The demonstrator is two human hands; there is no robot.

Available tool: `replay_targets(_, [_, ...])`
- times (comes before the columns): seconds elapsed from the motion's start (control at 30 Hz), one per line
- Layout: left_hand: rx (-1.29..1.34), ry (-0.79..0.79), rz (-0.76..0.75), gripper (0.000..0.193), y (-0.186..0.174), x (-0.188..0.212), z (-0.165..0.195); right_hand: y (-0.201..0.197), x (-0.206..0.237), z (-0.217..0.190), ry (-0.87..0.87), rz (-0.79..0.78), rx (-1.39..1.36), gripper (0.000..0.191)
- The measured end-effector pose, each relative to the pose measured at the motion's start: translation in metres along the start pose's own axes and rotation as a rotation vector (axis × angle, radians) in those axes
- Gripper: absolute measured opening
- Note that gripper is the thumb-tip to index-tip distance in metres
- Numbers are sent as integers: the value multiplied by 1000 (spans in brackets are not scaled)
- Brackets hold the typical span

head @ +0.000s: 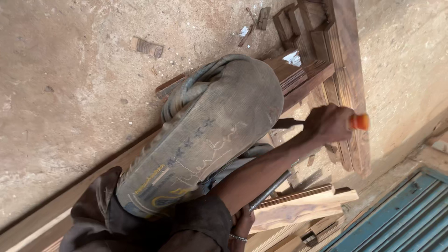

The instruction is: The person sits on the ground among wooden frame parts and drives nails into the joints using a hammer and a metal punch rod. They reposition the wooden frame pieces between strikes and continue hammering nails into the assembly.

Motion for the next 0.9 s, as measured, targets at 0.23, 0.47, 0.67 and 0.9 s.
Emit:
replay_targets(0.23, [23, 468, -23, 24, 15, 110, 3, 9, 3, -11, 125, -39, -78, 22])
replay_targets(0.47, [15, 444, -75, 33, -11, 139, -34, 16, 8, -25, 162, -83, -13, 40])
replay_targets(0.67, [10, 480, -144, 28, -19, 165, -46, 16, 16, -31, 111, -48, 62, 20])
replay_targets(0.9, [0, 536, -169, 40, -13, 165, -53, -49, 40, -211, -426, 27, -26, 15])
Point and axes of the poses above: each hand's wrist, its own x-axis away from the middle knuckle, its own y-axis out of the palm, z = x × y, the point moved 7 cm from there along -x, towards the middle knuckle, and after that the axes turned 5 degrees about z, right-handed, at the moved point
